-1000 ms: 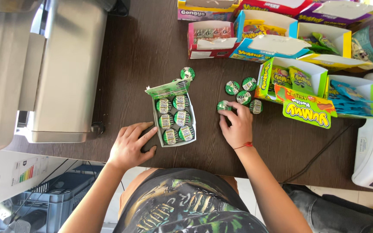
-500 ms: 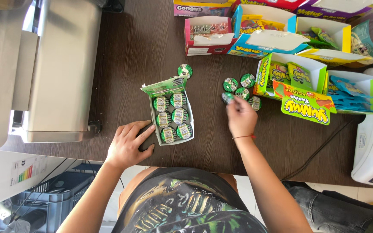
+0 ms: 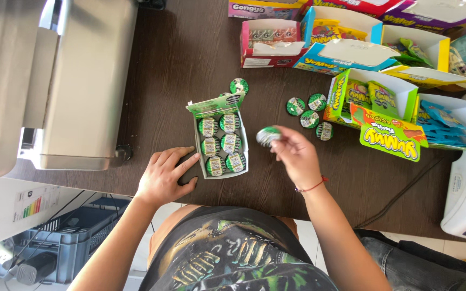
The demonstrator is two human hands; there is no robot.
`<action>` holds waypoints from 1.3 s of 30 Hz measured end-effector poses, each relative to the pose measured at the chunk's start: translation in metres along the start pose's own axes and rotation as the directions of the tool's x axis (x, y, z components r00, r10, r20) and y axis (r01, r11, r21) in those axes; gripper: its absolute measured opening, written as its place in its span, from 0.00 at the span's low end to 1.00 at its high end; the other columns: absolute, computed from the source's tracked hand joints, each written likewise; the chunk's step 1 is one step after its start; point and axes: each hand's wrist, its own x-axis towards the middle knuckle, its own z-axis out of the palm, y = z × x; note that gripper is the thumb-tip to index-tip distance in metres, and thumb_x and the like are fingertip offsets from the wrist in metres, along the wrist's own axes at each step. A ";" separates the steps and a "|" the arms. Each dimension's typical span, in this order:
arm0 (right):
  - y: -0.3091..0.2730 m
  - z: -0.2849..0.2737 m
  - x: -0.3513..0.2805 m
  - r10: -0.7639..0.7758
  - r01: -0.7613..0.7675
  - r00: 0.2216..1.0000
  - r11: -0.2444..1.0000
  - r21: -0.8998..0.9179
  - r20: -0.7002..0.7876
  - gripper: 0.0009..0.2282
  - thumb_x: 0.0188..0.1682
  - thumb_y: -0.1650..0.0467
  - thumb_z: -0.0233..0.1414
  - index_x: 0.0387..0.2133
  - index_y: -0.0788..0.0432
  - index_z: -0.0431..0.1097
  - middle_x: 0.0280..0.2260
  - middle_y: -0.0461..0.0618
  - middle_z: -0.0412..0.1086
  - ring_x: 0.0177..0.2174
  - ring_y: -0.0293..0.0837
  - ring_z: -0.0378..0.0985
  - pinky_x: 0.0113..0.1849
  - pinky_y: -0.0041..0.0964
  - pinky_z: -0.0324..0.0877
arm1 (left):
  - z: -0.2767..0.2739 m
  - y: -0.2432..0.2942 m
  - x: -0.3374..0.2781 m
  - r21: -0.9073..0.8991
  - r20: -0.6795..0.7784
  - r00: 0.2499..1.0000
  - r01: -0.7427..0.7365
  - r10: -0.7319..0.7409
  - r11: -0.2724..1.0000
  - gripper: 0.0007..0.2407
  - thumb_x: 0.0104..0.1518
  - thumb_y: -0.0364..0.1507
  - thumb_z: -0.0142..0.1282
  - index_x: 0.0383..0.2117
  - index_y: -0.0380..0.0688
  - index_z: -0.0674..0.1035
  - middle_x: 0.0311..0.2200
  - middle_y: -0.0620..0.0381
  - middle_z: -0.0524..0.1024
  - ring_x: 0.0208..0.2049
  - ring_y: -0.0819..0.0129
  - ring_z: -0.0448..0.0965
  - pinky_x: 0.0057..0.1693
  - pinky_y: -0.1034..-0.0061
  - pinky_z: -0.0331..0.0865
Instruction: The person picks up candy pieces from a pile on the counter and places them into a small green box one by one.
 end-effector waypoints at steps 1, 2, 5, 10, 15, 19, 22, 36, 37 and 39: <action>-0.005 0.005 -0.004 -0.077 0.094 0.989 0.987 -0.131 0.126 0.17 0.51 0.77 0.56 0.55 0.64 0.71 0.38 0.56 0.75 0.32 0.39 0.79 0.30 0.26 0.77 | 0.000 0.000 -0.001 -0.016 -0.002 1.000 -0.007 0.007 1.000 0.26 0.50 0.43 0.60 0.60 0.64 0.75 0.51 0.61 0.77 0.54 0.64 0.77 0.55 0.69 0.66; -0.009 0.012 -0.006 -0.076 0.093 0.988 0.987 -0.129 0.131 0.17 0.51 0.77 0.56 0.55 0.64 0.71 0.38 0.56 0.75 0.32 0.39 0.79 0.30 0.26 0.77 | 0.000 0.000 -0.001 -0.012 -0.001 1.000 -0.002 0.002 1.000 0.26 0.50 0.43 0.60 0.60 0.64 0.75 0.51 0.61 0.77 0.54 0.64 0.77 0.55 0.69 0.66; -0.017 0.031 -0.007 -0.064 0.088 0.976 0.990 -0.109 0.207 0.18 0.49 0.78 0.57 0.55 0.65 0.71 0.38 0.58 0.74 0.30 0.41 0.81 0.28 0.29 0.80 | -0.002 0.000 0.000 -0.016 -0.018 1.000 -0.009 0.008 1.000 0.25 0.51 0.43 0.59 0.60 0.63 0.76 0.51 0.60 0.77 0.54 0.64 0.77 0.55 0.68 0.66; -0.013 0.050 -0.005 -0.018 0.084 0.976 0.951 -0.297 0.218 0.17 0.45 0.77 0.62 0.50 0.62 0.75 0.36 0.52 0.77 0.32 0.37 0.80 0.31 0.26 0.77 | -0.002 -0.001 -0.002 -0.073 -0.026 1.000 -0.014 0.012 0.997 0.25 0.52 0.41 0.59 0.60 0.61 0.76 0.52 0.57 0.76 0.55 0.61 0.76 0.56 0.66 0.66; -0.019 0.088 0.009 -0.061 0.265 0.929 0.797 -0.543 0.364 0.11 0.47 0.73 0.61 0.44 0.54 0.79 0.32 0.50 0.79 0.29 0.42 0.80 0.30 0.34 0.76 | -0.001 -0.002 -0.004 -0.069 -0.012 1.000 -0.003 0.002 0.998 0.25 0.52 0.42 0.59 0.60 0.62 0.75 0.53 0.59 0.76 0.56 0.63 0.75 0.56 0.66 0.66; -0.003 0.114 0.022 -0.164 0.531 0.832 0.512 -0.675 0.529 0.08 0.52 0.72 0.55 0.42 0.54 0.78 0.37 0.53 0.78 0.38 0.56 0.82 0.41 0.47 0.76 | 0.001 -0.004 -0.006 -0.077 -0.002 1.000 -0.004 0.004 0.997 0.26 0.52 0.41 0.60 0.61 0.62 0.74 0.53 0.59 0.75 0.57 0.63 0.75 0.56 0.66 0.66; 0.023 0.113 0.027 -0.248 0.607 0.794 0.286 -0.741 0.555 0.07 0.51 0.68 0.54 0.41 0.49 0.77 0.38 0.42 0.74 0.38 0.47 0.81 0.39 0.39 0.77 | -0.001 -0.003 -0.006 -0.094 0.010 1.000 0.007 -0.006 0.996 0.26 0.53 0.42 0.58 0.62 0.63 0.73 0.54 0.58 0.75 0.58 0.62 0.74 0.57 0.66 0.66; 0.015 0.109 -0.001 -0.470 0.702 0.609 -0.056 -0.710 0.639 0.08 0.49 0.63 0.54 0.40 0.45 0.77 0.42 0.40 0.71 0.46 0.45 0.71 0.41 0.41 0.67 | 0.000 -0.005 -0.007 -0.068 0.004 1.000 -0.005 0.005 0.998 0.26 0.53 0.43 0.58 0.62 0.64 0.73 0.53 0.60 0.75 0.57 0.64 0.74 0.56 0.67 0.66; 0.015 0.108 0.000 -0.482 0.700 0.608 -0.049 -0.712 0.631 0.08 0.50 0.63 0.54 0.40 0.46 0.77 0.43 0.41 0.70 0.47 0.47 0.71 0.41 0.42 0.67 | 0.001 -0.006 -0.005 -0.059 -0.021 1.000 -0.015 0.014 0.998 0.25 0.53 0.43 0.57 0.61 0.64 0.74 0.52 0.60 0.75 0.56 0.65 0.75 0.55 0.67 0.66; 0.015 0.101 0.001 -0.499 0.702 0.617 0.000 -0.712 0.609 0.09 0.49 0.63 0.54 0.42 0.44 0.77 0.43 0.42 0.70 0.46 0.48 0.72 0.41 0.43 0.68 | 0.000 -0.006 -0.006 -0.062 -0.022 0.999 -0.026 0.024 0.998 0.25 0.52 0.43 0.58 0.60 0.64 0.74 0.53 0.59 0.75 0.56 0.64 0.75 0.55 0.67 0.66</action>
